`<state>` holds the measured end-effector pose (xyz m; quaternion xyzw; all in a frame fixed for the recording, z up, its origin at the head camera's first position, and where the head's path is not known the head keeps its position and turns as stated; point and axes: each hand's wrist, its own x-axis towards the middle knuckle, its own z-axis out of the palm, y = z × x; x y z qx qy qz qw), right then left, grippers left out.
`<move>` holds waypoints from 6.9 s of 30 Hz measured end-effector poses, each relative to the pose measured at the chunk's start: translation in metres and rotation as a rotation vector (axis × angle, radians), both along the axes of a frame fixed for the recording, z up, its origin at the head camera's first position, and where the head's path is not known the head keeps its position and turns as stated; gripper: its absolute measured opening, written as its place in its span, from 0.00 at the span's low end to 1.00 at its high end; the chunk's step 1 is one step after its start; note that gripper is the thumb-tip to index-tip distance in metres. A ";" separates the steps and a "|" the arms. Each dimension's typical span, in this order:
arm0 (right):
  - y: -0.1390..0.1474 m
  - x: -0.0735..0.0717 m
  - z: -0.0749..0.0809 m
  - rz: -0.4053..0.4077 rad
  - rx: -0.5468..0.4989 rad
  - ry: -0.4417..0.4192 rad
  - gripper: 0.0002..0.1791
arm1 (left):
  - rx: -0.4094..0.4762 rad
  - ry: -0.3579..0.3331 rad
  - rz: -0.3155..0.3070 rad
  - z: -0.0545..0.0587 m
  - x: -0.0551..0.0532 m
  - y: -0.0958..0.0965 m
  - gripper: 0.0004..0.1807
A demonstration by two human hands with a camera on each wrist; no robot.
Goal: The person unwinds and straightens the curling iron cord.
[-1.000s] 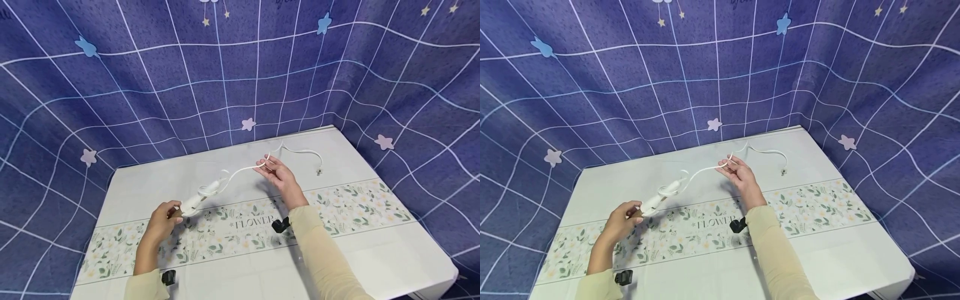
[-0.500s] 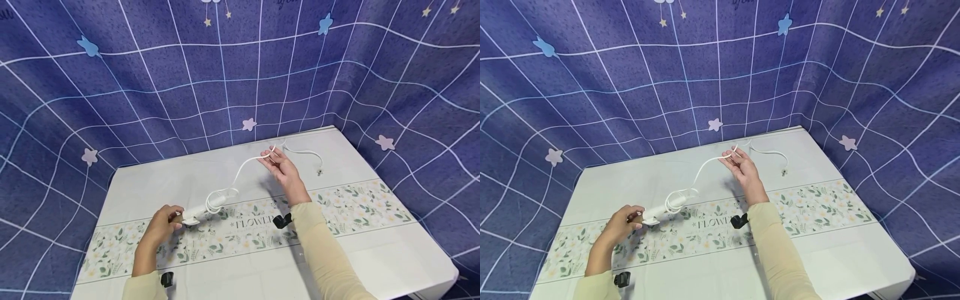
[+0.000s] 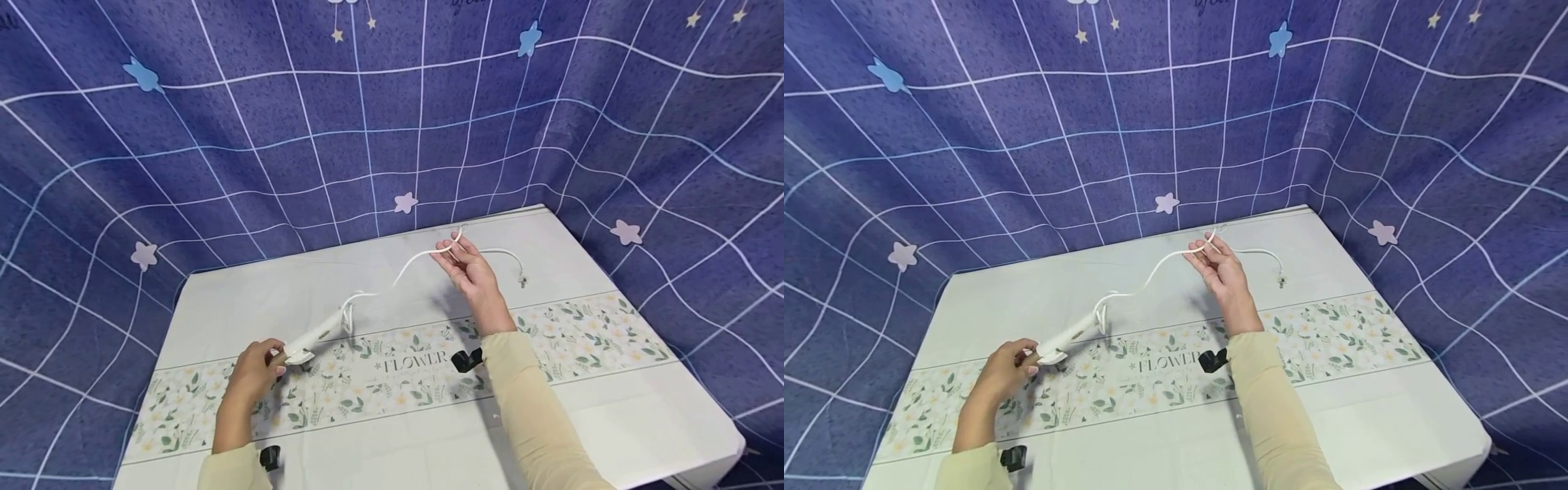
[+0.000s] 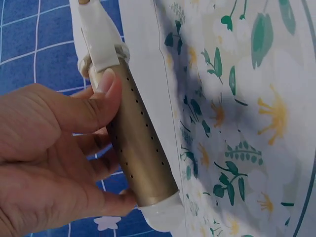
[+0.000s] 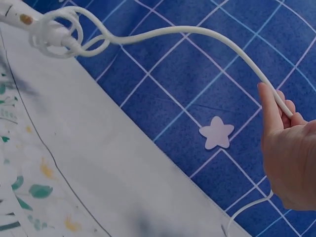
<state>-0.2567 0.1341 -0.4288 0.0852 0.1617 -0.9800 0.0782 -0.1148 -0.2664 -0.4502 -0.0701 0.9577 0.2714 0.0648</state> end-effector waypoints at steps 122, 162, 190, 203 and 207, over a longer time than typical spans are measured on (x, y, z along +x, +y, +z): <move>-0.160 0.031 -0.064 0.577 0.190 -0.030 0.27 | 0.137 0.106 0.210 -0.014 -0.010 0.005 0.18; -0.118 -0.003 -0.034 0.101 0.134 -0.059 0.07 | 0.099 -0.004 0.134 0.011 0.013 -0.005 0.21; -0.052 -0.023 -0.009 -0.057 -0.027 -0.025 0.06 | 0.078 -0.019 0.060 0.011 0.020 -0.031 0.19; -0.019 -0.021 -0.008 -0.132 -0.108 -0.026 0.05 | 0.076 -0.051 0.208 0.004 0.022 -0.039 0.21; -0.010 -0.021 -0.009 -0.141 -0.060 -0.058 0.05 | 0.080 -0.034 0.246 0.003 0.021 -0.039 0.22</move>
